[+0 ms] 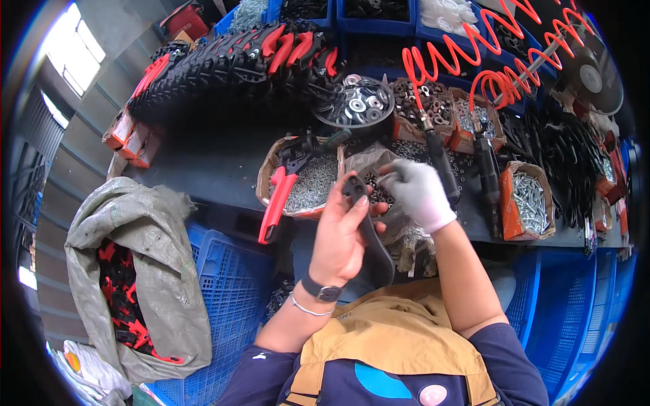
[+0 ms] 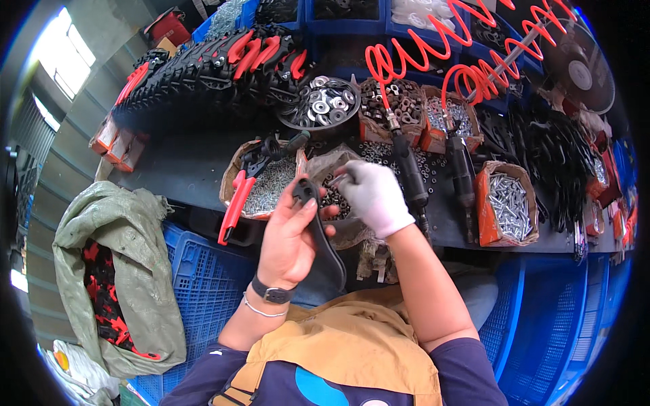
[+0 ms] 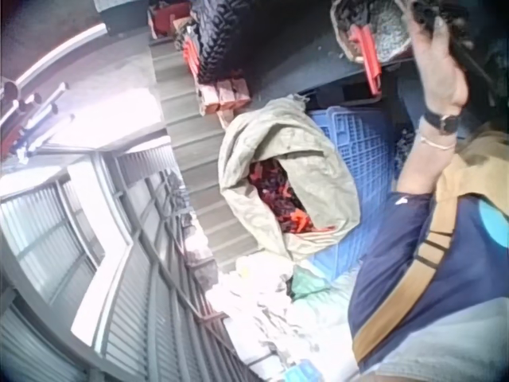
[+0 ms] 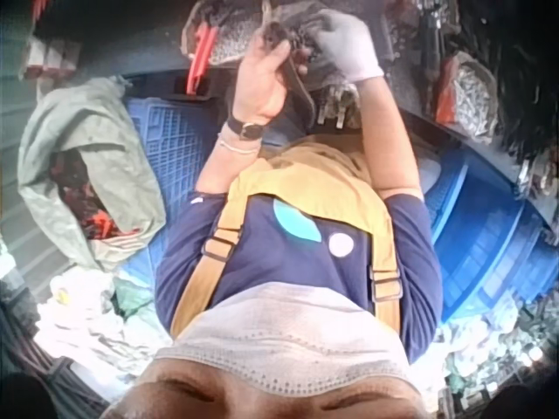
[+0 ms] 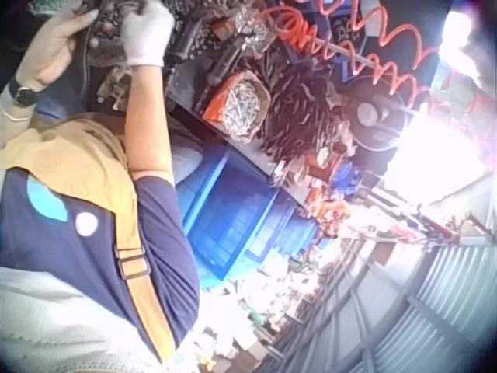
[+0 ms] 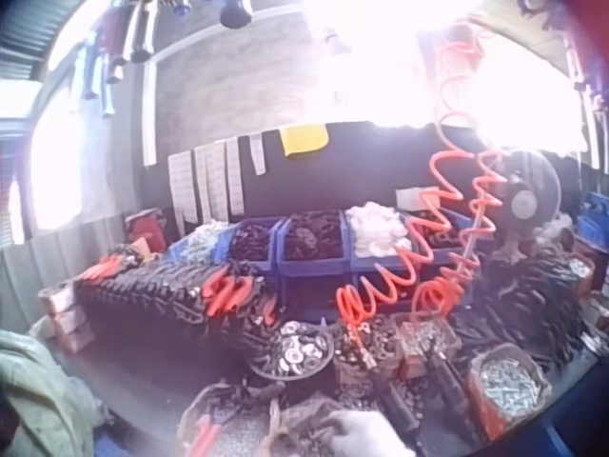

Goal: The person assembles clamping tools by fitting handle components together, inserting bolts, and tightening them using a pneumatic screwdriver before placing the finished tools on the workbench.

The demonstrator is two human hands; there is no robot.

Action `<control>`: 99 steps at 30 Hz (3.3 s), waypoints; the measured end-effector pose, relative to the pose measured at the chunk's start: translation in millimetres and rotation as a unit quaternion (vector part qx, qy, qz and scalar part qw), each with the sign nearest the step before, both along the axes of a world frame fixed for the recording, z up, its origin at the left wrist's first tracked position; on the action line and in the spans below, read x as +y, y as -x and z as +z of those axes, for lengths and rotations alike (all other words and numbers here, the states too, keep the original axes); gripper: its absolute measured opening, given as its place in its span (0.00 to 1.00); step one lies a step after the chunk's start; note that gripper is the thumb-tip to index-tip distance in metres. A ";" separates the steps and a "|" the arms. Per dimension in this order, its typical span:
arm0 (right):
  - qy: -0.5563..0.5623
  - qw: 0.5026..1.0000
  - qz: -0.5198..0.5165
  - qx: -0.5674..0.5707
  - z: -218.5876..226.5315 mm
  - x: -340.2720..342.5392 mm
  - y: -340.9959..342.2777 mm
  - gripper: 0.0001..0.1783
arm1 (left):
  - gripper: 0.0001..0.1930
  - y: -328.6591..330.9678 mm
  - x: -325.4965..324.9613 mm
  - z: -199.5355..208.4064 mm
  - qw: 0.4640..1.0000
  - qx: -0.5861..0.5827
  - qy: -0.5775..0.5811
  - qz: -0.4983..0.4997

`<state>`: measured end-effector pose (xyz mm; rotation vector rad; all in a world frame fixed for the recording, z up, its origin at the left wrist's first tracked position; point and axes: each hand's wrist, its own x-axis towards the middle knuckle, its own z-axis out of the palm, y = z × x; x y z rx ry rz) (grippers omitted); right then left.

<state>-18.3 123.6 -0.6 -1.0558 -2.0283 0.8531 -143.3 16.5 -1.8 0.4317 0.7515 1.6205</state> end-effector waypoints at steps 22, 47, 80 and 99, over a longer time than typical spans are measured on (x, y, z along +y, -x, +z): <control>0.403 0.890 0.101 0.186 20.2 -13.1 -2.5 0.13 | 0.16 -28.5 10.6 -27.8 0.998 0.058 0.012 0.013; 0.348 0.911 0.003 0.219 8.1 -25.2 9.5 0.11 | 0.17 -37.2 11.0 -29.4 0.994 -0.048 -0.019 0.093; 0.267 0.917 -0.001 0.297 25.2 -38.3 -20.0 0.16 | 0.04 7.9 65.2 -57.3 0.688 0.710 -0.151 -0.006; 0.325 0.878 -0.083 0.341 -4.5 -38.6 -27.5 0.14 | 0.08 -8.4 46.5 -10.6 0.930 0.354 -0.080 0.054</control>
